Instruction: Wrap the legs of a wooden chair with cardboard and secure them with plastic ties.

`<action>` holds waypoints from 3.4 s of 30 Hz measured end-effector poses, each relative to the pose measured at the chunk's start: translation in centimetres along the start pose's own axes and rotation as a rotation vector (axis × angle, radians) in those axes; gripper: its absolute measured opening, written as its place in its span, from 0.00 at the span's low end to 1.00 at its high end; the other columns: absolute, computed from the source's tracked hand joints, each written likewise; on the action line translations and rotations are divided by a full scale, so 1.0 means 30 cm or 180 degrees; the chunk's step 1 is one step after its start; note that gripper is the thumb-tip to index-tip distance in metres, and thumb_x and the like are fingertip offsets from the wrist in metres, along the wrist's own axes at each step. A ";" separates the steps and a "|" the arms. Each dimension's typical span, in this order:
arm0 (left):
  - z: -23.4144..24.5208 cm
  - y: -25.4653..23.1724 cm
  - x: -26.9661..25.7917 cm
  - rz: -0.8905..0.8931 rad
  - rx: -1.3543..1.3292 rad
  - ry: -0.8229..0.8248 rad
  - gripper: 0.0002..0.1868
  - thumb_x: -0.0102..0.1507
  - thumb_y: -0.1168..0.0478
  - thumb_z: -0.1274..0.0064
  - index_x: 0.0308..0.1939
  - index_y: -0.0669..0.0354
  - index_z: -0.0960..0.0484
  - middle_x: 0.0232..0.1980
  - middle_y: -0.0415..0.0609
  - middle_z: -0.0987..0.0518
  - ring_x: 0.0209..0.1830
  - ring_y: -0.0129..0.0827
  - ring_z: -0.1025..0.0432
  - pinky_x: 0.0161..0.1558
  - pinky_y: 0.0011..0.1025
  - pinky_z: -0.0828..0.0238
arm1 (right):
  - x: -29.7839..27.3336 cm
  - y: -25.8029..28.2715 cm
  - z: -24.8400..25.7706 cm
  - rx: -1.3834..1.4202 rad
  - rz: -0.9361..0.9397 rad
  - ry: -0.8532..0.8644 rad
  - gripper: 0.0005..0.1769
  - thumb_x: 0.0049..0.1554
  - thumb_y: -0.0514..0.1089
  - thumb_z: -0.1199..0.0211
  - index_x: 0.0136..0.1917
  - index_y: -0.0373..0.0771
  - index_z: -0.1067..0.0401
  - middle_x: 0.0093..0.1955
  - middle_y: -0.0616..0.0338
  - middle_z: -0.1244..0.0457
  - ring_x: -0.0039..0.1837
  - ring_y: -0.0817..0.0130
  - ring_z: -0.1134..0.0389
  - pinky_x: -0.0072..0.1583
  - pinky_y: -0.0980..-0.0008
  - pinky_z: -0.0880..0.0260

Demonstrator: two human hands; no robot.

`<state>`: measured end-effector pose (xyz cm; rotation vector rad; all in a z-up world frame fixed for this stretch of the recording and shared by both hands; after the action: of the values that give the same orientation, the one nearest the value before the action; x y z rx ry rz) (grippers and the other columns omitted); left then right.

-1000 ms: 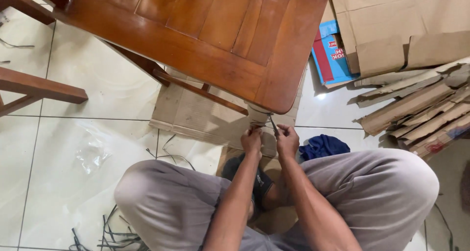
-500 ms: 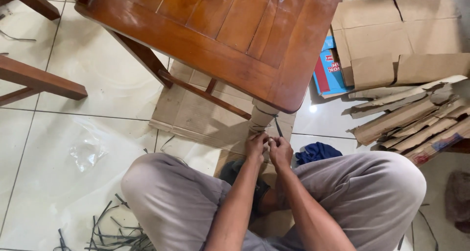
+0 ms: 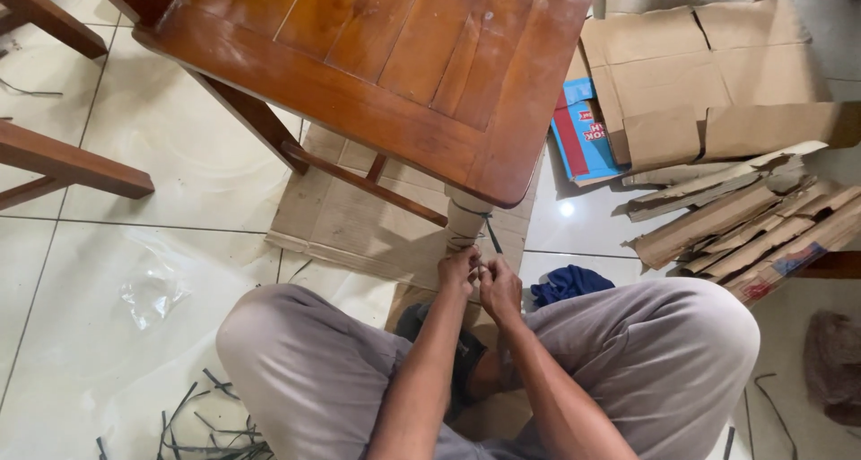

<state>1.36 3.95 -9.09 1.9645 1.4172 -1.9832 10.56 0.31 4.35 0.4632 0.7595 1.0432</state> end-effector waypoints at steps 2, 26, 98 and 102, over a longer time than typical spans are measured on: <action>0.006 -0.037 -0.033 -0.0023 0.0128 0.0051 0.10 0.50 0.61 0.35 0.31 0.58 0.18 0.27 0.44 0.19 0.24 0.27 0.23 0.30 0.29 0.35 | 0.033 -0.066 -0.029 -0.0033 -0.0028 -0.0024 0.08 0.58 0.51 0.38 0.44 0.47 0.24 0.40 0.52 0.29 0.54 0.45 0.28 0.59 0.47 0.30; 0.202 -0.784 -0.375 -0.2604 0.2117 -0.0695 0.12 0.62 0.49 0.46 0.46 0.45 0.13 0.42 0.51 0.14 0.50 0.52 0.21 0.52 0.53 0.25 | -0.258 0.616 0.382 0.2104 0.2061 -0.1041 0.16 0.71 0.45 0.51 0.66 0.37 0.29 0.54 0.52 0.32 0.57 0.67 0.31 0.61 0.65 0.29; 0.310 -1.411 -0.581 -0.2735 -0.0996 -0.0550 0.48 0.67 0.24 0.64 0.71 0.64 0.31 0.71 0.63 0.31 0.75 0.48 0.39 0.75 0.43 0.46 | 0.209 0.755 0.641 0.0898 0.1019 -0.1116 0.27 0.44 0.53 0.29 0.56 0.47 0.32 0.56 0.44 0.32 0.65 0.36 0.34 0.65 0.36 0.33; 0.289 -1.329 -0.742 -0.2656 -0.1145 -0.0868 0.45 0.70 0.31 0.64 0.70 0.70 0.32 0.71 0.68 0.32 0.75 0.53 0.39 0.75 0.45 0.46 | 0.212 0.708 0.654 0.0842 0.0878 -0.1213 0.29 0.45 0.52 0.31 0.58 0.46 0.34 0.58 0.42 0.33 0.66 0.35 0.35 0.67 0.37 0.34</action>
<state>-23.70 9.95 29.58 0.9691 2.5324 -1.8892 14.45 15.58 29.42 0.9858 0.5003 1.0696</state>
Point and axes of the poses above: each hand's wrist, its own x-axis towards the middle knuckle, its own z-axis out of the back of the hand, y = z × x, the point moved 4 cm from there along x, towards the middle knuckle
